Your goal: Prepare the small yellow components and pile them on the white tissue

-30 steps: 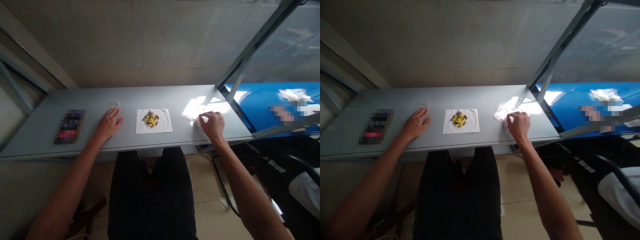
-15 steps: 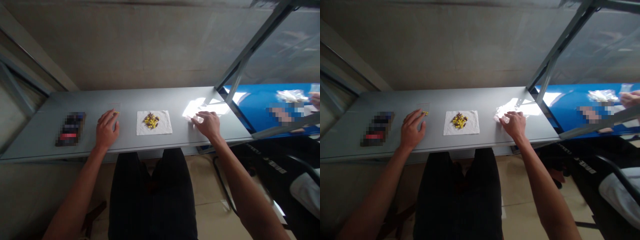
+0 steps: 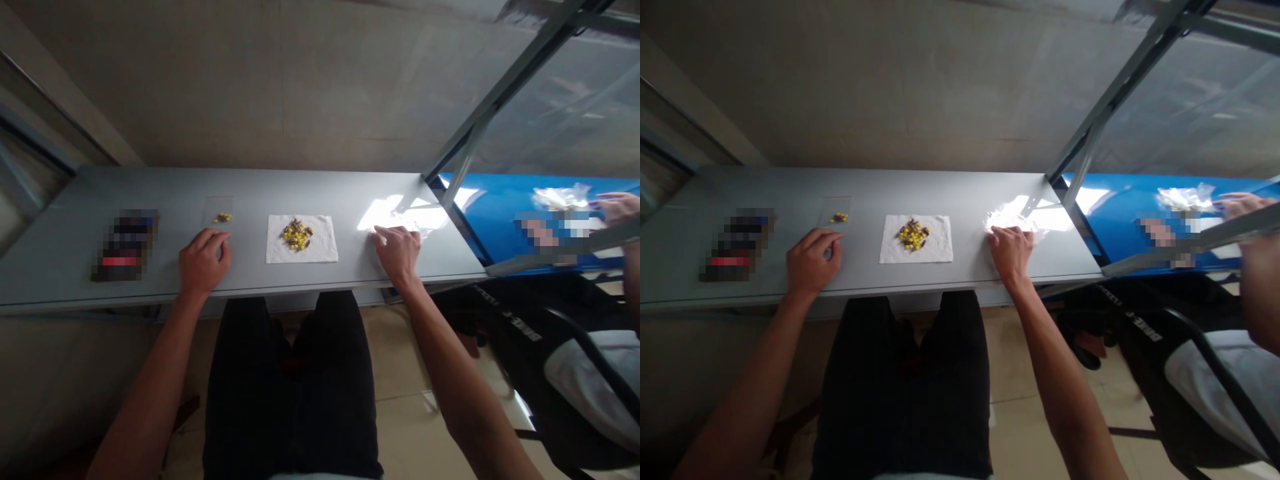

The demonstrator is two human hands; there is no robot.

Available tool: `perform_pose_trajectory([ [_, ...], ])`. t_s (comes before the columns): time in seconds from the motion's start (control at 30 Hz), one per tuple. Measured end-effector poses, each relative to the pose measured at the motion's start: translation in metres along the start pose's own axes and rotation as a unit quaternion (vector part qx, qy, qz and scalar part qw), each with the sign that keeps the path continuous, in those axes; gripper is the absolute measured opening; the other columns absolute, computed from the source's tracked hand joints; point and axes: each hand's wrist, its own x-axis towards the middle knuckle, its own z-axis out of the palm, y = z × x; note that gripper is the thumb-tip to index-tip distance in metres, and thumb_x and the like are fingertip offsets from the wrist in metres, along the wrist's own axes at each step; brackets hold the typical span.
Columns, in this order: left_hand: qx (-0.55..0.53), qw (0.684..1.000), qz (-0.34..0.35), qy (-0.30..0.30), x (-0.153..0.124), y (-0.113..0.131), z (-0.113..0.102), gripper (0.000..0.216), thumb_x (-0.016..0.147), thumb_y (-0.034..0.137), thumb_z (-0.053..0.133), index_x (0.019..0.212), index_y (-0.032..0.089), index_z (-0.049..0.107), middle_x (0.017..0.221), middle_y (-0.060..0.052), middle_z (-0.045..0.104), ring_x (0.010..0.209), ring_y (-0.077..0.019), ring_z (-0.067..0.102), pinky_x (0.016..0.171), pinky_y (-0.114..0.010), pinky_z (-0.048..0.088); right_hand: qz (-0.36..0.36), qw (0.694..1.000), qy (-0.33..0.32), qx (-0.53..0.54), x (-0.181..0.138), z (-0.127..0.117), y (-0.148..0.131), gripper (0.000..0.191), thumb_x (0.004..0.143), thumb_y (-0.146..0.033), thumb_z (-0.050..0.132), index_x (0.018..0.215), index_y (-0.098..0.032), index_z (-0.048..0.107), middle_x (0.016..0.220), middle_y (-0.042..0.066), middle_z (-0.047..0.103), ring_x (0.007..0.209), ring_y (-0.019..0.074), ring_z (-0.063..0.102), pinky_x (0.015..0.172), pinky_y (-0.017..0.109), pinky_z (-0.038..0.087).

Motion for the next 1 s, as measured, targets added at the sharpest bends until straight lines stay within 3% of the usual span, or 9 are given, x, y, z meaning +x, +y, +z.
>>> perform_pose_trajectory([
  [0.13, 0.02, 0.999, 0.024, 0.01, 0.0, 0.001, 0.001, 0.027, 0.096, 0.02, 0.049, 0.105, 0.02, 0.074, 0.105, -0.009, 0.074, 0.1, -0.0255, 0.07, 0.087, -0.036, 0.053, 0.003, 0.994, 0.107, 0.037, -0.001, 0.0, -0.004, 0.036, 0.103, -0.033, 0.045, 0.109, -0.022, 0.078, 0.119, 0.012, 0.077, 0.114, 0.0297, 0.063, 0.098, 0.048, 0.039],
  [0.23, 0.024, 0.999, 0.043, 0.024, 0.002, -0.002, 0.001, 0.025, 0.094, 0.019, 0.051, 0.102, 0.02, 0.074, 0.101, -0.009, 0.074, 0.095, -0.0239, 0.071, 0.083, -0.034, 0.053, 0.003, 0.972, 0.219, 0.089, 0.0, -0.006, -0.017, 0.035, 0.105, -0.031, 0.044, 0.114, -0.02, 0.076, 0.117, 0.013, 0.076, 0.115, 0.0278, 0.065, 0.099, 0.047, 0.043],
  [0.3, 0.006, 0.998, 0.051, 0.031, 0.003, 0.0, 0.001, 0.022, 0.094, 0.02, 0.053, 0.1, 0.02, 0.075, 0.099, -0.009, 0.074, 0.094, -0.0236, 0.071, 0.082, -0.034, 0.054, -0.01, 0.96, 0.236, 0.148, -0.002, -0.01, -0.038, 0.034, 0.106, -0.032, 0.044, 0.115, -0.018, 0.074, 0.113, 0.013, 0.077, 0.109, 0.0256, 0.069, 0.095, 0.043, 0.048],
  [0.43, -0.177, 0.983, 0.035, 0.033, 0.004, 0.027, 0.006, 0.025, 0.094, 0.029, 0.062, 0.115, 0.022, 0.073, 0.109, -0.008, 0.073, 0.093, -0.0202, 0.07, 0.079, -0.031, 0.057, -0.069, 0.943, 0.081, 0.315, -0.011, -0.006, -0.103, 0.038, 0.109, -0.036, 0.04, 0.119, -0.019, 0.072, 0.095, 0.009, 0.078, 0.079, 0.0168, 0.072, 0.074, 0.031, 0.054],
  [0.53, -0.417, 0.909, -0.024, -0.008, 0.005, 0.061, 0.02, 0.06, 0.089, 0.039, 0.074, 0.144, 0.027, 0.055, 0.13, -0.011, 0.068, 0.103, -0.0193, 0.07, 0.075, -0.027, 0.059, -0.122, 0.912, -0.048, 0.389, -0.015, 0.005, -0.146, 0.035, 0.107, -0.04, 0.045, 0.116, -0.021, 0.074, 0.079, 0.004, 0.074, 0.067, 0.0138, 0.068, 0.067, 0.027, 0.051],
  [0.67, -0.545, 0.829, -0.125, 0.023, 0.008, 0.084, 0.044, 0.039, 0.078, 0.04, 0.087, 0.108, 0.021, 0.071, 0.097, -0.004, 0.069, 0.087, -0.0157, 0.069, 0.061, -0.02, 0.056, -0.086, 0.854, -0.105, 0.501, -0.013, 0.018, -0.168, 0.032, 0.101, -0.049, 0.058, 0.114, -0.023, 0.071, 0.069, -0.001, 0.068, 0.054, 0.0111, 0.057, 0.056, 0.026, 0.046],
  [0.77, -0.586, 0.787, -0.181, 0.062, 0.008, 0.085, 0.051, 0.036, 0.074, 0.039, 0.089, 0.093, 0.019, 0.065, 0.084, 0.001, 0.063, 0.069, -0.0109, 0.064, 0.051, -0.018, 0.053, -0.014, 0.769, -0.137, 0.625, -0.013, 0.024, -0.166, 0.045, 0.093, -0.054, 0.069, 0.126, -0.024, 0.063, 0.068, -0.003, 0.066, 0.047, 0.0101, 0.052, 0.048, 0.026, 0.042],
  [0.87, -0.593, 0.776, -0.196, 0.084, 0.007, 0.085, 0.053, 0.04, 0.076, 0.041, 0.088, 0.092, 0.02, 0.057, 0.086, 0.003, 0.06, 0.064, -0.0093, 0.063, 0.051, -0.02, 0.055, 0.018, 0.698, -0.161, 0.698, -0.017, 0.03, -0.162, 0.057, 0.081, -0.052, 0.082, 0.127, -0.024, 0.062, 0.081, 0.001, 0.073, 0.05, 0.0102, 0.056, 0.045, 0.025, 0.042],
  [1.0, -0.547, 0.807, -0.191, 0.114, 0.003, 0.086, 0.054, 0.044, 0.08, 0.045, 0.084, 0.099, 0.023, 0.052, 0.095, 0.001, 0.059, 0.069, -0.0105, 0.065, 0.055, -0.022, 0.056, 0.053, 0.679, -0.16, 0.714, -0.024, 0.035, -0.164, 0.047, 0.079, -0.054, 0.083, 0.109, -0.022, 0.068, 0.093, 0.006, 0.079, 0.05, 0.0089, 0.056, 0.043, 0.025, 0.04],
])
